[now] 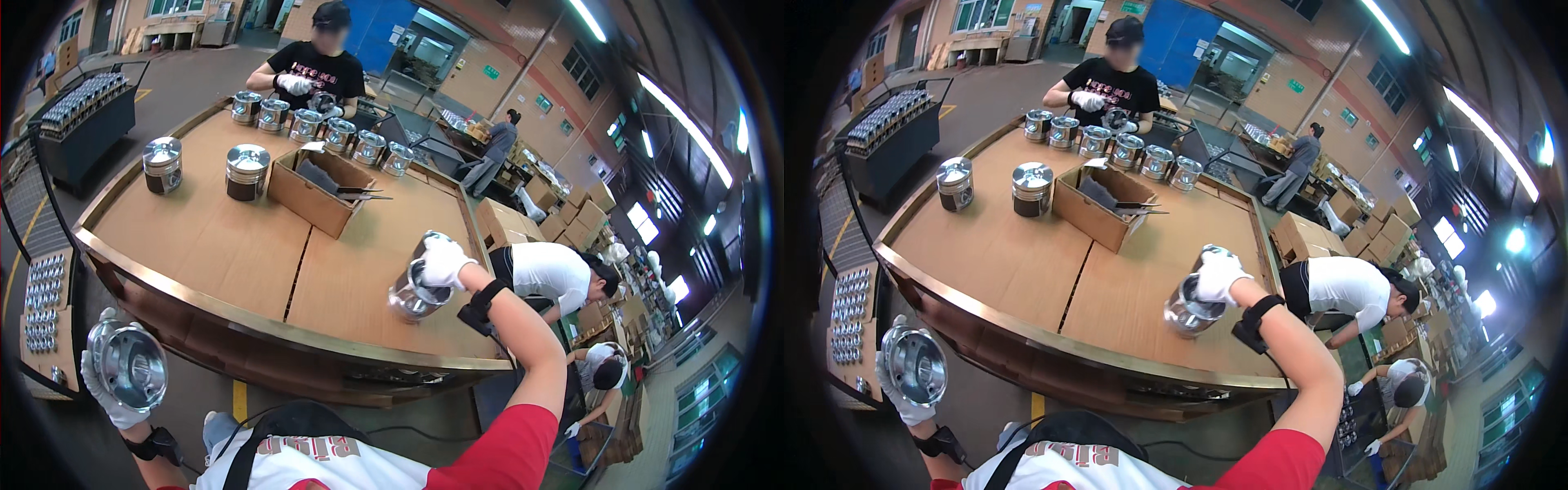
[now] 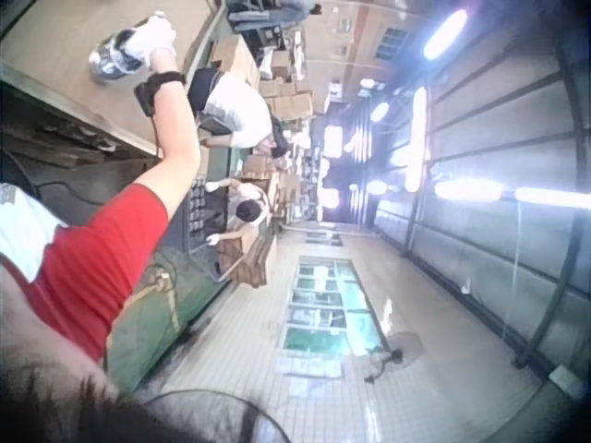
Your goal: Inspecting metal pistons and organizing them on a mobile cart and workstation.
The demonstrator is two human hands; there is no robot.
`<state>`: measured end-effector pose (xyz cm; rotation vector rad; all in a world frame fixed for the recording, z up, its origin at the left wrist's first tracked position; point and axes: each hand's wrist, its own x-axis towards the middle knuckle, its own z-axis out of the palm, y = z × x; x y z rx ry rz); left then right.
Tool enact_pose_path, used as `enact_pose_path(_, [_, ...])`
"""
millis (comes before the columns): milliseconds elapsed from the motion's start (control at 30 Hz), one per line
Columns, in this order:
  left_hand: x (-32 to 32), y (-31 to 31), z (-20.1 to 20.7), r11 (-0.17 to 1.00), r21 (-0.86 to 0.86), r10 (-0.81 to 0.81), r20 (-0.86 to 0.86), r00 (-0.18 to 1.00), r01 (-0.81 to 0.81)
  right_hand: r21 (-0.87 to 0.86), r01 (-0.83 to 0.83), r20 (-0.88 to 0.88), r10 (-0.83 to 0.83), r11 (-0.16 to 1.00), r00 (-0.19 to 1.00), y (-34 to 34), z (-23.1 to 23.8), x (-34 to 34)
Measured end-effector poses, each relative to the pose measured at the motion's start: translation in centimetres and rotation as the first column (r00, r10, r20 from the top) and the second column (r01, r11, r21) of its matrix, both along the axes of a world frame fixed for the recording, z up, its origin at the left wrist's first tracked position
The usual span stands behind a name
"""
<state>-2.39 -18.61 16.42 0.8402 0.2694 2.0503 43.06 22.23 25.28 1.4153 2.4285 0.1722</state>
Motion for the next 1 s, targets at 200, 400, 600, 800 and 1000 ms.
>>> enact_pose_path(200, [-2.4,-2.5,-1.3,1.000,0.005,-0.026,0.047,0.999,0.026,0.081,0.128,0.072,-0.134,0.988,0.988,4.1,3.7,5.2])
enact_pose_path(400, [0.2,-3.0,-2.1,0.993,-0.116,0.035,0.525,0.850,0.031,0.057,0.133,-0.061,-0.129,0.989,0.990,10.0,0.1,7.7])
enact_pose_path(600, [1.5,2.9,1.1,0.840,-0.454,0.193,-0.258,0.947,-0.295,0.168,0.046,0.254,-0.088,0.985,0.963,5.3,6.9,7.8])
enact_pose_path(800, [-1.9,5.0,2.5,0.724,-0.034,-0.579,0.515,0.633,0.689,0.567,-0.428,-0.462,0.702,0.704,0.542,-18.3,10.5,-14.6])
enact_pose_path(1000, [-4.7,5.4,4.1,0.807,-0.237,-0.560,-0.014,0.828,0.541,-0.067,-0.351,-0.978,0.008,0.934,0.210,-36.1,3.1,-26.0])
